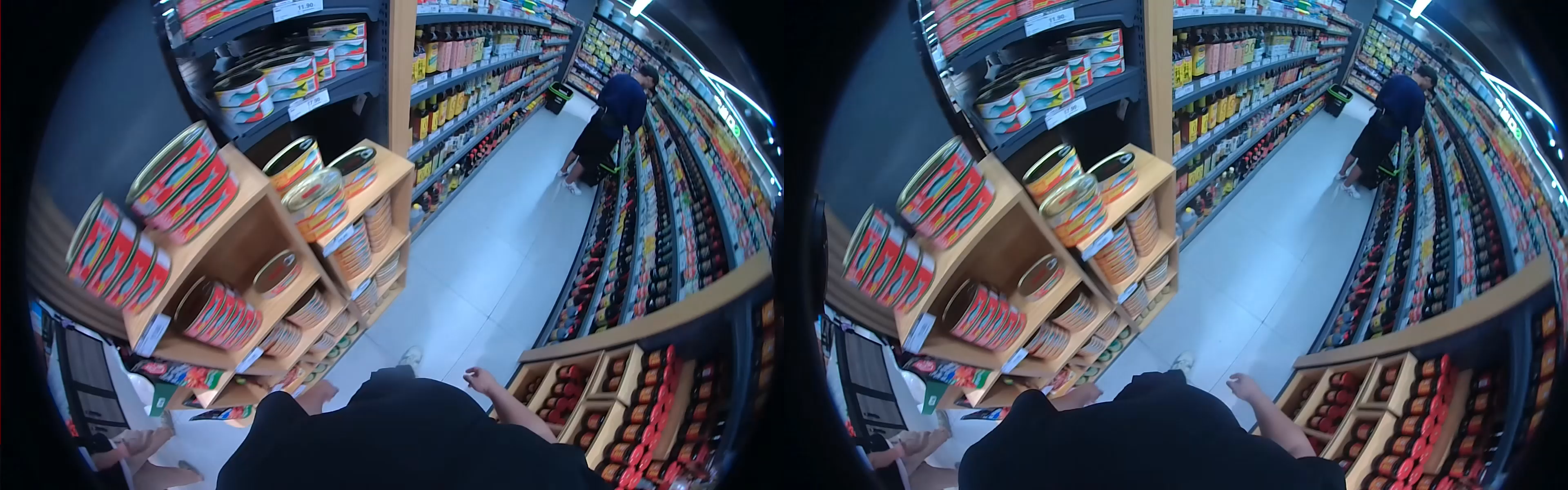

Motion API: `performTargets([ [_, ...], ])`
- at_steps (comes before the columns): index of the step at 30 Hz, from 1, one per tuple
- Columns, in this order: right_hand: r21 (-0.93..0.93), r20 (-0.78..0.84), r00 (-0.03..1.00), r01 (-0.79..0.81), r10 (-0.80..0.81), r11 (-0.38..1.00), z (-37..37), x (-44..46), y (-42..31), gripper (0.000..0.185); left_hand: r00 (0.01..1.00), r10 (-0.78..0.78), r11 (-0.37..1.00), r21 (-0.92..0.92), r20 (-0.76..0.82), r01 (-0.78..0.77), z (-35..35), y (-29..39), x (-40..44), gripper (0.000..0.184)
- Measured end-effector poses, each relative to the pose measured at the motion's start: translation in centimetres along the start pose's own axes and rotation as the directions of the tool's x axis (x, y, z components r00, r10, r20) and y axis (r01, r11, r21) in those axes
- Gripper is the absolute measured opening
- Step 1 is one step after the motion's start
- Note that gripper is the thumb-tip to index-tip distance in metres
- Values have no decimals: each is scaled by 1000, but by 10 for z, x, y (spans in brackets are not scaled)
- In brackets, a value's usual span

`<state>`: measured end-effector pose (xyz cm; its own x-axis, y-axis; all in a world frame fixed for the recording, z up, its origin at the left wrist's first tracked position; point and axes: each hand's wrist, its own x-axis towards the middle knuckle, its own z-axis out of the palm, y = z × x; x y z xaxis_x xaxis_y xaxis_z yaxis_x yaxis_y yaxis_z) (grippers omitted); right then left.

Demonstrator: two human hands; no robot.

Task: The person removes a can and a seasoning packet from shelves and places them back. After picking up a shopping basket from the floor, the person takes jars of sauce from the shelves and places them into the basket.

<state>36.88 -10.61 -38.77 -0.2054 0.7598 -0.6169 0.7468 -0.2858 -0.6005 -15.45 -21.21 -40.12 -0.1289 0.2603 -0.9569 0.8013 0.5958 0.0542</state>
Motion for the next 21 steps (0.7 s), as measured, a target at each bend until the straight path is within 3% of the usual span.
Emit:
performTargets([
  [1,116,28,997,-72,70,991,-15,0,-8,35,1000,7,1000,-9,7,-7,-13,18,10,35],
  [2,280,55,975,-220,213,934,-38,-15,-38,30,995,99,983,156,3,-98,-29,33,18,35],
  [3,283,54,975,-220,214,933,-57,-24,-66,30,982,188,929,322,10,-181,-48,46,25,35],
  [5,742,11,985,-122,169,660,-103,-28,-118,28,931,359,721,616,63,-319,-88,84,43,35],
  [7,840,-23,1000,16,5,543,-172,-34,-187,18,861,472,419,811,190,-409,-100,112,57,36],
  [8,822,-118,985,168,-125,544,-210,-40,-221,15,831,553,664,630,-53,-402,-98,112,133,41],
  [9,796,-211,943,318,-257,516,-248,-49,-258,13,867,483,802,461,-124,-381,-130,157,92,44],
  [10,774,-309,872,462,-379,433,-288,-67,-305,9,867,482,805,454,-123,-383,-156,193,76,44],
  [11,734,-406,808,567,-427,374,-325,-90,-350,9,787,572,797,385,-231,-466,-165,215,117,44],
  [12,667,-514,723,675,-461,315,-355,-114,-389,10,856,505,774,496,-108,-394,-196,264,92,43],
  [13,700,-532,630,703,-566,124,-379,-134,-411,15,782,570,805,365,-254,-468,-215,298,69,42],
  [14,676,-534,421,733,-734,-71,-399,-130,-428,11,780,533,846,209,-328,-491,-237,340,10,40],
  [15,699,-492,160,659,-856,-278,-418,-127,-446,8,753,574,819,235,-322,-524,-246,365,49,39],
  [16,758,-417,-93,514,-904,-402,-437,-124,-463,6,773,546,838,221,-324,-499,-260,400,28,40],
  [18,749,-431,-148,491,-890,-444,-472,-118,-476,13,707,608,787,157,-361,-597,-273,449,42,44],
  [20,867,-88,-166,474,-982,-157,-513,-101,-475,45,714,601,780,68,-358,-622,-290,491,24,45],
  [21,874,-83,-175,461,-981,-156,-528,-86,-475,45,717,607,759,-17,-343,-650,-294,509,17,46],
])
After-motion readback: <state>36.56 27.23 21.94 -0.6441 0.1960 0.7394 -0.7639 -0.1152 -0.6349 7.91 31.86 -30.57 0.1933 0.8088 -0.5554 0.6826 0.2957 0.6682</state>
